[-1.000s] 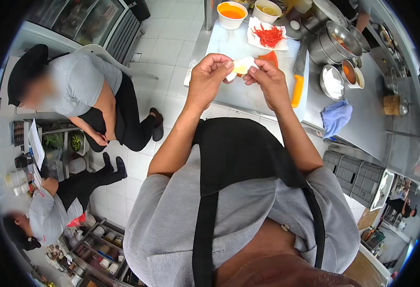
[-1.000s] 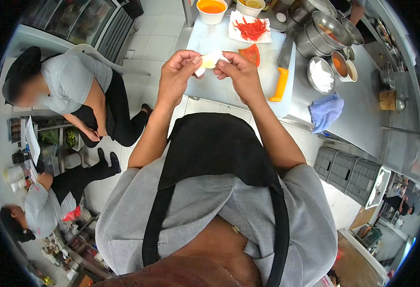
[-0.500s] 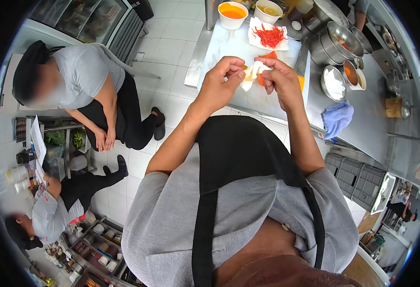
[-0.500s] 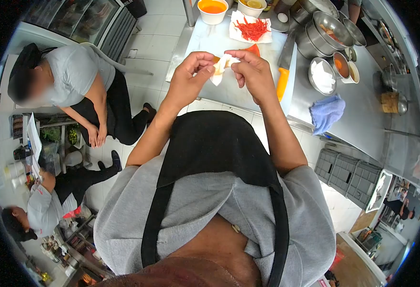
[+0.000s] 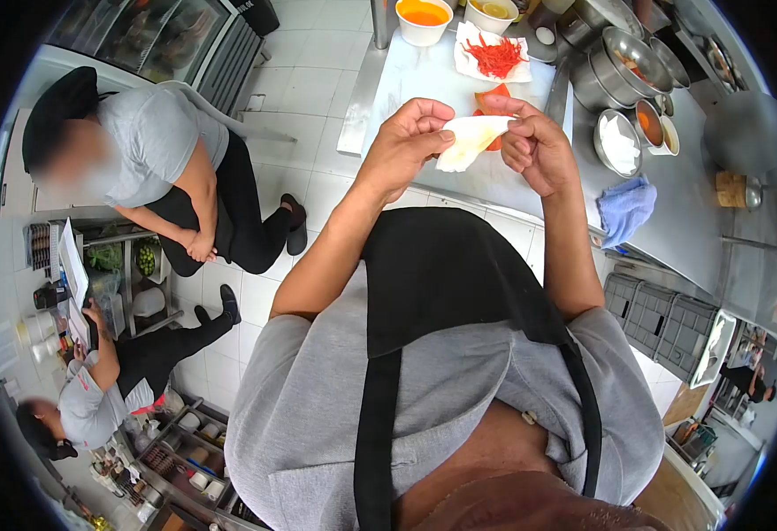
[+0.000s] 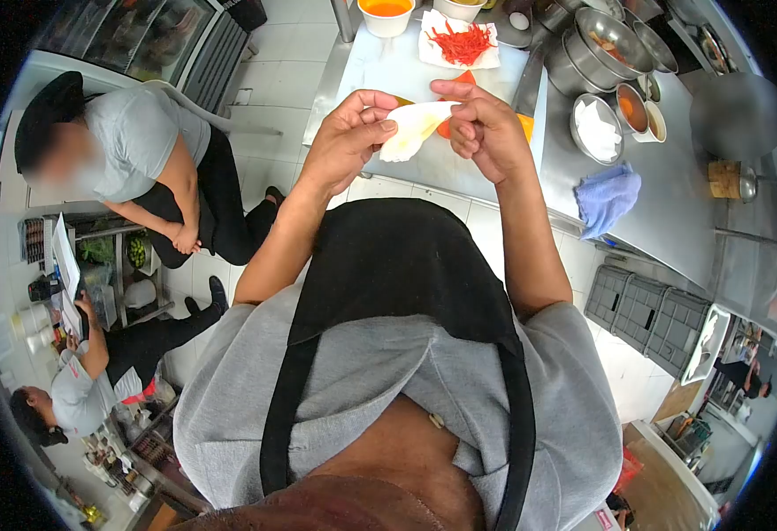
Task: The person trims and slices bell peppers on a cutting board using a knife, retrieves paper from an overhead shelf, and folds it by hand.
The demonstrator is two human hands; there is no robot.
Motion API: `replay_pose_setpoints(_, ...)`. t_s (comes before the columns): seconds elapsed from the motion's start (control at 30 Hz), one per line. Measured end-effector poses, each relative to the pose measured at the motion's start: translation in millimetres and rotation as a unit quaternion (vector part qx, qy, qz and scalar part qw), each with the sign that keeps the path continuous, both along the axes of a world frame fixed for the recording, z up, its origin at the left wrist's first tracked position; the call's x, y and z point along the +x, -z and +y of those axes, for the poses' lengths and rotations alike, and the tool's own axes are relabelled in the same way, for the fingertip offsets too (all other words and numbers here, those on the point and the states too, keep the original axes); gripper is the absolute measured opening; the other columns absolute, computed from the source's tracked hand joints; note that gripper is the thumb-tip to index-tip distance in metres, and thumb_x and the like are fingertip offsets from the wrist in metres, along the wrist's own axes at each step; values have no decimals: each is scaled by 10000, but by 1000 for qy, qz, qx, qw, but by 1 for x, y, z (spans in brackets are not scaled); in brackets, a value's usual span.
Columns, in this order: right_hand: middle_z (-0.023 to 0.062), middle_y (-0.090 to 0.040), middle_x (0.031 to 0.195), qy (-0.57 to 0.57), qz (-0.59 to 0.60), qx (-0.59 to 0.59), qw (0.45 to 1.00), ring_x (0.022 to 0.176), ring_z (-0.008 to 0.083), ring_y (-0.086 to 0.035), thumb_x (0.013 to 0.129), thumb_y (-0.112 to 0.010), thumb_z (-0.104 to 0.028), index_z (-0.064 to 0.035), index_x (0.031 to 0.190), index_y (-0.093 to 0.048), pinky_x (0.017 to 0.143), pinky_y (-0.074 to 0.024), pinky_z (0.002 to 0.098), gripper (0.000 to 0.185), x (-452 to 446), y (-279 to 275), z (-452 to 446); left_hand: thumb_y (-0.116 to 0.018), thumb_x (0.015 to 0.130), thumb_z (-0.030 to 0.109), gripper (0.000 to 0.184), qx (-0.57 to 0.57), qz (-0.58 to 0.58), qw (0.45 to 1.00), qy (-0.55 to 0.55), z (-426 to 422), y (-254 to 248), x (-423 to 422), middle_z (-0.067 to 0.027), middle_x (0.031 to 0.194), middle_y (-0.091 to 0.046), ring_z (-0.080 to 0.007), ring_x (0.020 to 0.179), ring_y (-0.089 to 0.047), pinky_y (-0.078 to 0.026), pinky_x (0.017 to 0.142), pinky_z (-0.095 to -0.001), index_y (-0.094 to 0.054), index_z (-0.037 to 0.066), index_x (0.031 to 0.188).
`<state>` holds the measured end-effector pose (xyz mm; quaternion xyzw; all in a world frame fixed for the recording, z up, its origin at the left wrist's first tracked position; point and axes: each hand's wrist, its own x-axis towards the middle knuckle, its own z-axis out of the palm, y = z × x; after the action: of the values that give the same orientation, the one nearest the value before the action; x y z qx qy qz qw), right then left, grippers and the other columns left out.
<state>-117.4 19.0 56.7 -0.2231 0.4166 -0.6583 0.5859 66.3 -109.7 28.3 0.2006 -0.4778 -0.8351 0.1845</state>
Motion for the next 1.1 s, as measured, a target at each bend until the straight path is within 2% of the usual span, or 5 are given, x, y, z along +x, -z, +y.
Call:
replay_pose_setpoints(0.37, 83, -670, 966, 74, 254, 51, 963, 882, 147, -648, 908, -651, -159, 25, 1162, -602, 791, -531, 287, 318, 34, 66, -22, -604, 927, 85, 195, -104, 74, 977, -170, 9, 60, -1, -83, 1054, -642, -170, 984, -619, -513, 867, -325, -595, 29, 1113)
replay_pose_setpoints(0.4, 80, -664, 973, 78, 266, 53, 960, 896, 152, -643, 910, -643, -161, 25, 1151, -605, 815, -523, 287, 307, 43, 63, -35, -653, 912, 147, 239, -417, 47, 873, -247, 4, 59, 12, -127, 1107, -621, -234, 1072, -588, -475, 940, -377, -613, 25, 1114)
replay_pose_setpoints(0.8, 144, -618, 1128, -452, 116, -12, 884, 1022, 256, -635, 977, -524, -210, 26, 1161, -565, 899, -517, 398, 302, 153, 122, -105, -673, 836, 254, 269, -339, -309, 755, -468, 105, 33, 152, -193, 849, -652, -380, 926, -629, -508, 779, -444, -679, 31, 987)
replay_pose_setpoints(1.07, 120, -588, 1297, -485, 176, 4, 857, 1177, 215, -584, 991, -496, -197, -27, 1388, -489, 927, -487, 349, 432, 126, 100, -63, -587, 874, 178, 151, -413, -358, 748, -376, 55, 138, 134, -194, 799, -623, -381, 779, -599, -491, 720, -462, -652, 43, 891)
replay_pose_setpoints(1.1, 92, -623, 1232, -459, 188, -5, 868, 1089, 167, -618, 969, -550, -152, -26, 1351, -531, 911, -485, 291, 404, 113, 100, -56, -599, 886, 165, 157, -612, -315, 620, -378, 54, 132, 142, -150, 783, -633, -310, 724, -621, -499, 662, -438, -663, 41, 959)
